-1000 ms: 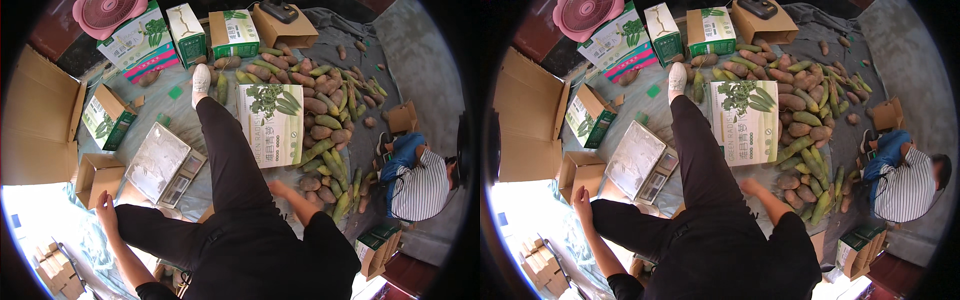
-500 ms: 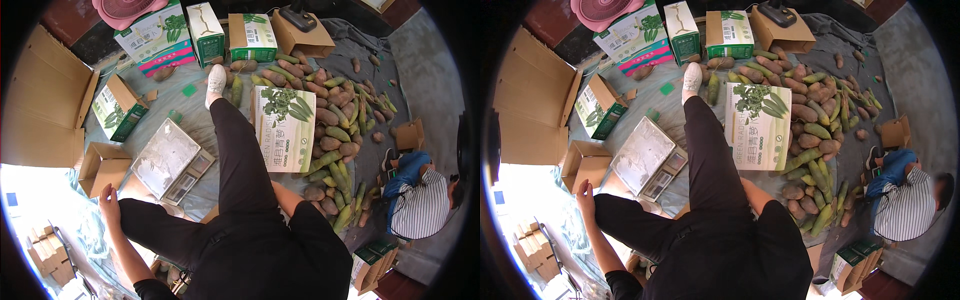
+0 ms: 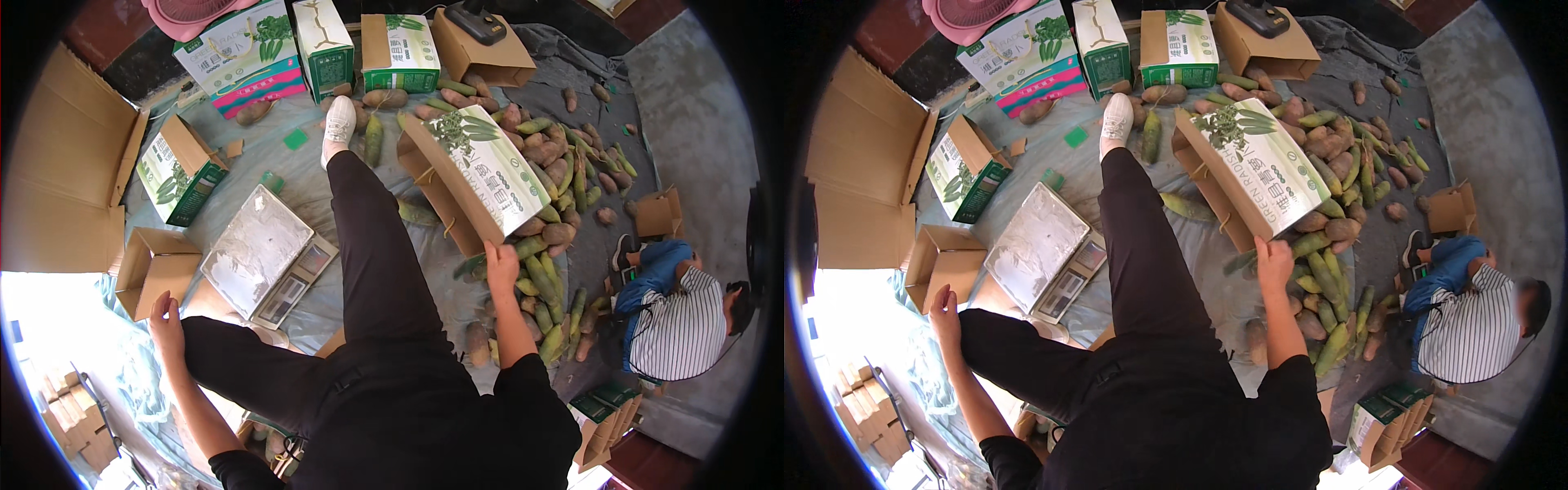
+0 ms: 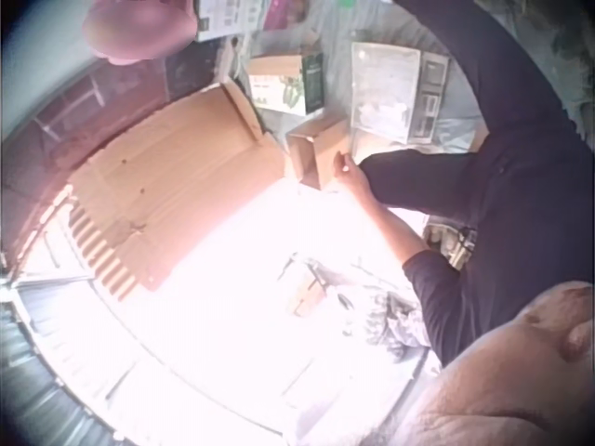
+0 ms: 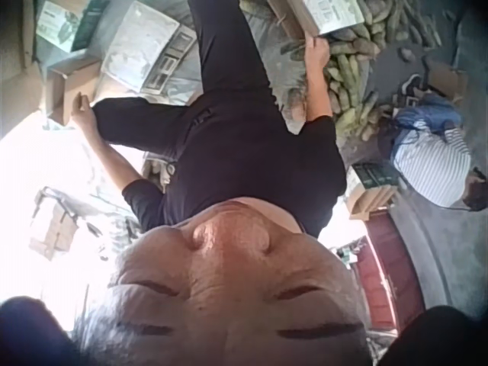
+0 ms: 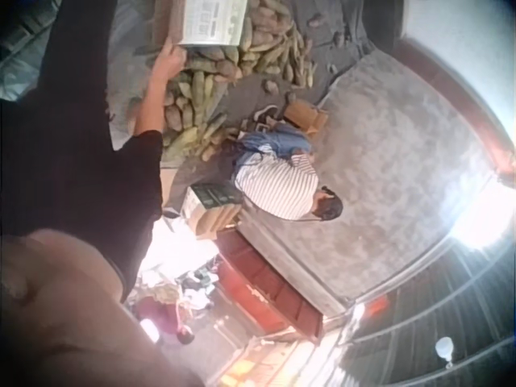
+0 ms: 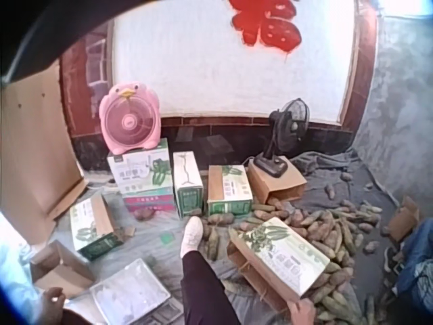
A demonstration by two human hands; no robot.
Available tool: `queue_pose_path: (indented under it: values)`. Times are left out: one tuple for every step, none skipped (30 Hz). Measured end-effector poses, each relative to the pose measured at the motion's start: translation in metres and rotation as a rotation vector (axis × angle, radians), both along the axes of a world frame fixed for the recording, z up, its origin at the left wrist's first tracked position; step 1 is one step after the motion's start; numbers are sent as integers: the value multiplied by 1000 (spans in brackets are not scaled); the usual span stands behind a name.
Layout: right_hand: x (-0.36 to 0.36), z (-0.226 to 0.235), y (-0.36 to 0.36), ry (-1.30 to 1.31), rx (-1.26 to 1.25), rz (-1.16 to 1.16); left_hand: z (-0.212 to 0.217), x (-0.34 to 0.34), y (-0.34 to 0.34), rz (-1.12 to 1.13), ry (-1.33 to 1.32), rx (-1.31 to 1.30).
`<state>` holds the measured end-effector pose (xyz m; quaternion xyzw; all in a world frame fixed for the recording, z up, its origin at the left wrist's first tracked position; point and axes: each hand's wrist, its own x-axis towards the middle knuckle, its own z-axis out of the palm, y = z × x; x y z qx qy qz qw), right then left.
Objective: Picking up cucumbers or squash from a pile, placing them into a cardboard box, and weighing the filled box on a digital scale.
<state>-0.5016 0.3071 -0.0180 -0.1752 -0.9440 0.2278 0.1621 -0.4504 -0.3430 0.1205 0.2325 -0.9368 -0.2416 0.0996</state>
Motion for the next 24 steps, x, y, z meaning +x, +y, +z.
queue_pose_path:
  values:
    - [-7, 11, 7, 62, 7, 51, 0, 0, 1, 1, -2, 2]
    - [-16, 20, 11, 115, 8, 35, 0, 0, 1, 13, -11, 4]
    - [-26, 27, 14, 182, 18, 32, 2, 0, 2, 34, -24, 11]
    - [-39, 33, 16, 176, 14, 32, 3, 0, 3, 32, -17, 5]
    - [-52, 38, 17, 261, 26, -43, 5, 0, 4, 37, -24, -2]
    - [-61, 42, 18, 355, 20, -116, 7, 0, 6, 42, -31, -9]
    - [-68, 47, 22, 348, 35, -112, 8, 0, 7, 49, -30, -9]
    - [-74, 53, 26, 217, 161, -119, 10, 0, 9, 56, -37, -6]
    - [-79, 57, 29, 74, 284, -135, 11, 1, 10, 64, -44, -3]
    - [-82, 62, 33, 60, 263, -109, 12, 1, 11, 75, -45, -3]
    - [-85, 65, 34, 40, 254, -108, 13, 1, 11, 71, -38, 1]
    - [-86, 68, 36, 55, 206, -78, 13, 1, 12, 73, -33, 10]
    - [-89, 71, 38, 73, 155, -40, 12, 1, 12, 90, -34, 8]
    - [-90, 73, 38, 26, 115, -66, 11, 0, 12, 73, -22, 13]
    - [-91, 74, 38, 30, 114, -36, 11, 0, 11, 80, -23, 29]
    - [-92, 75, 38, -7, 139, -60, 11, 0, 11, 53, -11, -16]
    - [-92, 75, 38, -37, 179, -77, 11, 1, 12, 50, -16, -54]
    - [-92, 73, 36, -44, 162, -44, 11, 1, 11, 53, -5, -20]
    - [-91, 71, 35, -22, 197, -30, 12, 2, 13, 47, 22, -10]
    - [-91, 69, 34, 3, 234, -17, 13, 2, 13, 51, 23, -20]
    - [-91, 66, 34, 5, 235, 13, 14, 3, 14, 53, 23, -30]
    - [-91, 62, 32, 29, 96, 19, 15, 3, 15, 80, 21, -29]
    - [-91, 59, 32, 28, -43, 1, 15, 4, 16, 85, 23, -11]
    - [-92, 58, 32, 11, -54, -3, 17, 5, 17, 87, 27, 7]
